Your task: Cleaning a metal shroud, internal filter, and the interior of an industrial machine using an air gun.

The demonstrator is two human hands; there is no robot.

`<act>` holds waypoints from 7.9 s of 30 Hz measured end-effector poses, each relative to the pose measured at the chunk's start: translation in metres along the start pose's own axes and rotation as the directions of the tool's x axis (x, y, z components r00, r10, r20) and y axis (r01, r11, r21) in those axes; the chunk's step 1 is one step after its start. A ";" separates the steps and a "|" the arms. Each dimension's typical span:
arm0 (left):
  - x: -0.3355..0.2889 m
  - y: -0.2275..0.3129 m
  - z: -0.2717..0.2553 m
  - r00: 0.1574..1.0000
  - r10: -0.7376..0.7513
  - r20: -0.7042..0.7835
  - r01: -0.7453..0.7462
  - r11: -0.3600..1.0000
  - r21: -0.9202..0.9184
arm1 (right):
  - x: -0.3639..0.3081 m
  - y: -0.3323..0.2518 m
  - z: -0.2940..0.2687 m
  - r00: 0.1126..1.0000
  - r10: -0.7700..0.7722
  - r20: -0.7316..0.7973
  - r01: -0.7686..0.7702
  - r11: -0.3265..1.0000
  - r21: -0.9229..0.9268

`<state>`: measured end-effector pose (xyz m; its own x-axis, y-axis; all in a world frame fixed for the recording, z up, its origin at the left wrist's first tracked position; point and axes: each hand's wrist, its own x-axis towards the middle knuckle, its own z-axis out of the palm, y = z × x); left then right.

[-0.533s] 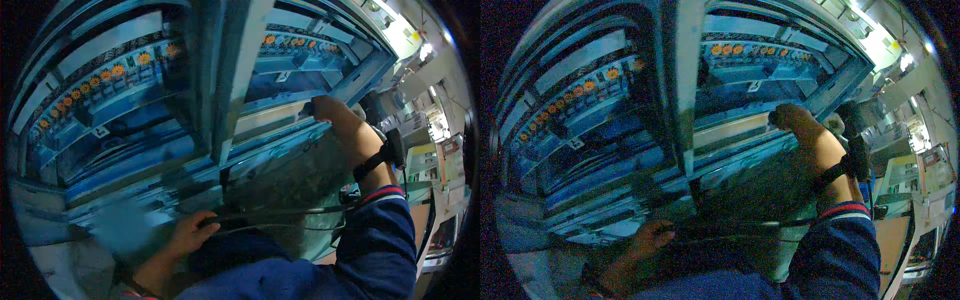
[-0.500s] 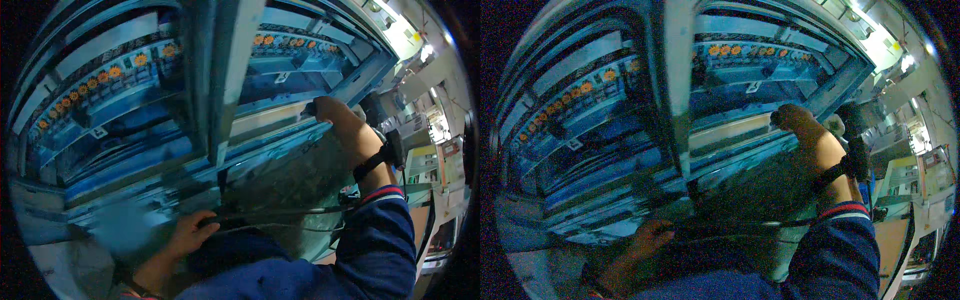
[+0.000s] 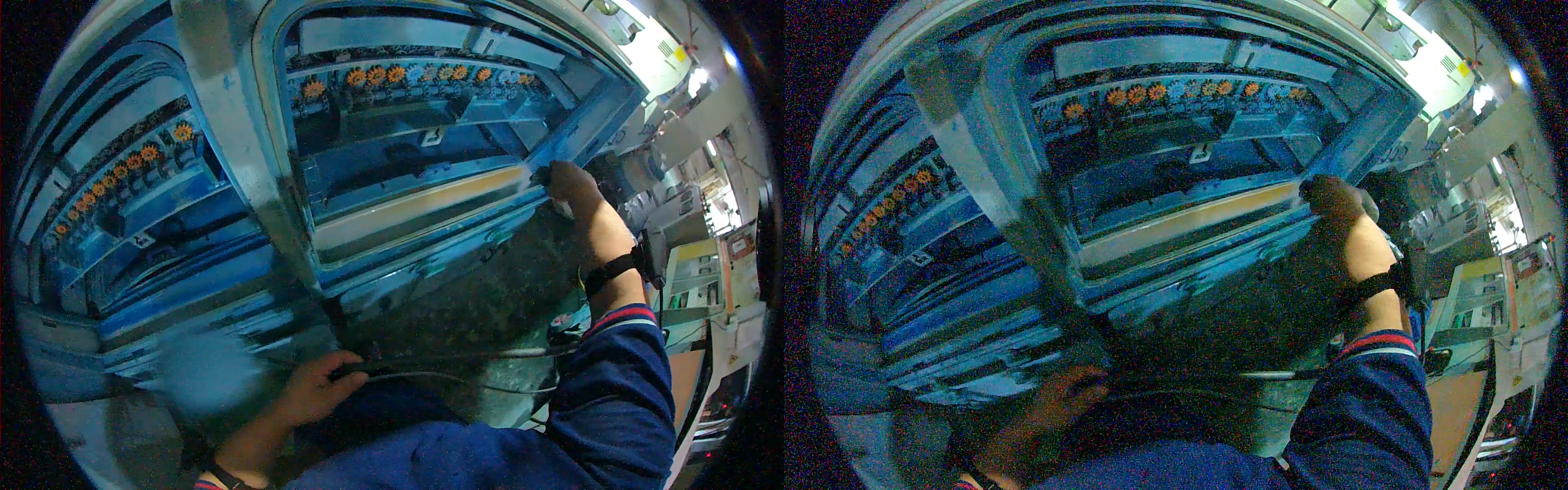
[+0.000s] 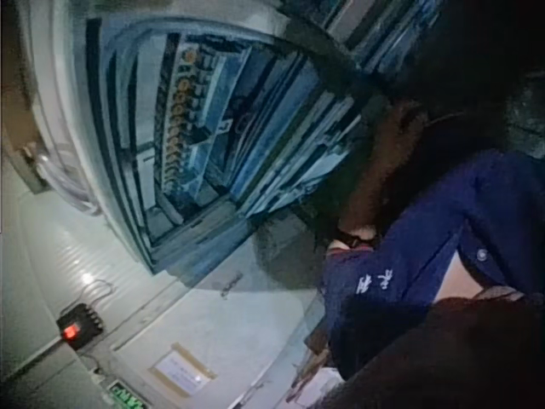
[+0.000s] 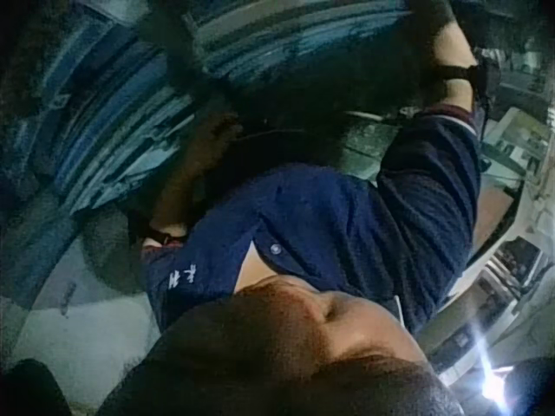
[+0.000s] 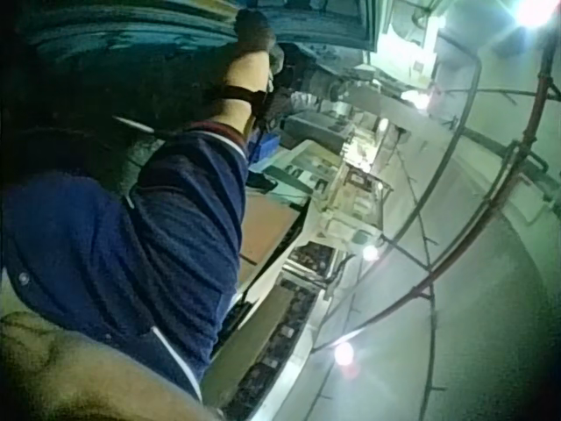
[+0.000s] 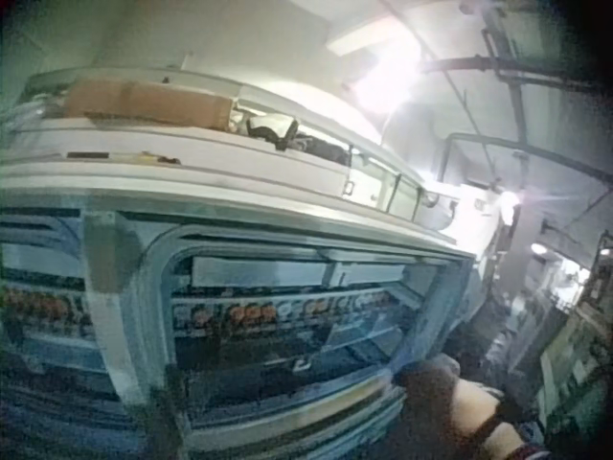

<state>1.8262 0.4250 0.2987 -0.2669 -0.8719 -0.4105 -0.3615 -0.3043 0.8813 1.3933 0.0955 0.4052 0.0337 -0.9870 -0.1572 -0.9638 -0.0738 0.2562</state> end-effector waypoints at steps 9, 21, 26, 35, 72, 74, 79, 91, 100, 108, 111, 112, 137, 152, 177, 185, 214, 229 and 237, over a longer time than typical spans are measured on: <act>-0.052 -0.083 -0.045 0.998 0.066 -0.003 -0.066 0.991 -0.113 | -0.097 -0.141 -0.041 0.904 -0.412 0.114 0.366 0.884 0.291; -0.206 -0.191 -0.148 1.000 -0.026 -0.016 0.024 0.991 -0.130 | -0.198 -0.257 -0.039 0.980 -0.116 0.162 0.093 0.985 0.145; -0.247 -0.169 -0.163 0.981 -0.193 -0.028 0.161 0.882 -0.442 | -0.230 -0.321 -0.029 0.956 -0.291 0.043 0.249 0.880 0.404; -0.241 -0.215 -0.156 0.998 -0.006 -0.058 -0.016 0.929 -0.369 | -0.270 -0.196 -0.081 0.929 0.363 -0.070 -0.310 0.868 0.389; -0.191 -0.281 -0.196 0.950 -0.114 -0.290 -0.154 0.636 -0.756 | -0.194 -0.215 -0.083 0.941 0.338 0.014 -0.277 0.746 0.605; -0.191 -0.293 -0.196 0.952 -0.143 -0.269 -0.133 0.600 -0.789 | -0.194 -0.226 -0.095 0.890 0.434 0.140 -0.415 0.641 0.645; -0.192 -0.301 -0.195 0.944 -0.069 -0.323 -0.194 0.674 -0.713 | -0.200 -0.211 -0.098 0.926 0.378 0.018 -0.294 0.688 0.664; -0.196 -0.304 -0.197 0.974 -0.020 -0.225 -0.147 0.701 -0.698 | -0.218 -0.107 0.048 0.905 0.425 0.019 -0.312 0.634 0.708; -0.197 -0.282 -0.172 0.999 -0.045 0.028 0.052 0.916 -0.398 | -0.354 -0.089 0.109 0.796 0.572 -0.199 -0.258 0.617 0.743; -0.201 -0.303 -0.132 0.996 -0.039 0.086 0.045 0.997 -0.068 | -0.400 -0.149 0.117 0.831 0.531 -0.169 -0.290 0.671 0.683; -0.206 -0.300 -0.114 0.993 -0.112 0.046 0.118 0.979 -0.164 | -0.406 -0.157 0.132 0.823 0.535 -0.190 -0.319 0.712 0.625; -0.212 -0.291 -0.112 0.995 -0.088 0.039 0.089 0.996 -0.028 | -0.408 -0.166 0.137 0.859 0.471 -0.200 -0.264 0.743 0.615; -0.316 -0.154 0.130 0.991 -0.016 -0.134 0.033 0.992 0.124 | -0.452 -0.002 0.127 0.892 0.415 -0.178 -0.245 0.776 0.581; -0.297 -0.144 0.129 0.963 -0.264 -0.052 0.256 0.959 -0.122 | -0.340 -0.021 0.089 0.943 0.294 -0.156 -0.231 0.916 0.328; -0.165 -0.120 0.286 0.950 -0.297 -0.099 0.311 0.929 0.202 | -0.231 -0.091 0.083 0.864 -0.442 -0.241 0.497 0.827 0.263; -0.203 -0.127 0.335 0.912 -0.408 -0.037 0.407 0.891 0.200 | -0.247 -0.122 0.087 0.721 -0.578 -0.383 0.688 0.665 0.290; -0.239 -0.138 0.334 0.894 -0.435 -0.109 0.445 0.891 0.092 | -0.234 -0.139 0.090 0.883 -0.399 -0.249 0.453 0.863 0.223; -0.139 -0.036 0.379 0.943 -0.269 -0.198 0.296 0.948 0.120 | -0.067 0.095 0.143 0.963 0.033 -0.266 0.072 0.925 0.373; -0.137 -0.019 0.394 0.906 -0.318 -0.280 0.357 0.929 0.101 | -0.064 0.068 0.147 0.960 -0.122 -0.253 0.218 0.890 0.400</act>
<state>1.5181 0.7011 0.2460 0.1234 -0.8005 -0.5865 -0.5212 -0.5552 0.6481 1.2867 0.1743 0.2921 0.2164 -0.9745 0.0588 -0.9564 -0.2237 -0.1877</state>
